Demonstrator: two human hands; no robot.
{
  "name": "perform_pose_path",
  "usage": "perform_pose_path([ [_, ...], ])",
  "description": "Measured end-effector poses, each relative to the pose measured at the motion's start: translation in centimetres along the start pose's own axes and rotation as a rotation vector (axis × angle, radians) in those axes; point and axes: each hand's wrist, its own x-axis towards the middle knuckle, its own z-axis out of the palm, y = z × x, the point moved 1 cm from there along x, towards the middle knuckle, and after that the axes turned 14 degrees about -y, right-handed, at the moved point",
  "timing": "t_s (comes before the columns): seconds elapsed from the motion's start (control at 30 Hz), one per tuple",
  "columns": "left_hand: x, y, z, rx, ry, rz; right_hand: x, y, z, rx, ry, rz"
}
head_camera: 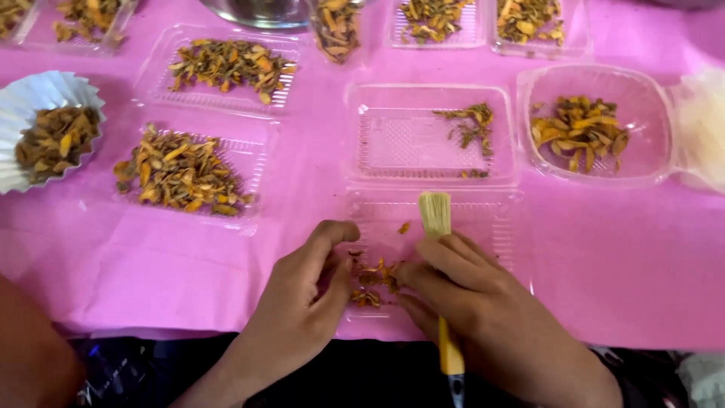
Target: Sorting and cleaning dried tea leaves or flowers using a brush and hands on a table.
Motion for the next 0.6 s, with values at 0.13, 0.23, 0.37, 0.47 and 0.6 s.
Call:
perform_pose_path([
  [0.13,-0.4,0.9,0.4,0.272,0.124,0.319,0.0,-0.3,0.9,-0.126,0.078,0.056],
  [0.23,-0.2,0.8,0.5,0.301,0.183,0.395,0.2,-0.4,1.5,-0.109,0.058,0.073],
  [0.37,-0.1,-0.5,0.3,0.216,0.105,0.383,0.5,-0.6,1.7,-0.049,0.053,0.119],
  [0.47,-0.2,-0.3,0.0,0.14,0.006,0.334,0.6,-0.8,1.8,0.01,0.022,0.165],
  [0.6,-0.4,0.1,-0.3,0.194,-0.066,0.425,0.6,-1.2,1.7,0.008,0.119,0.214],
])
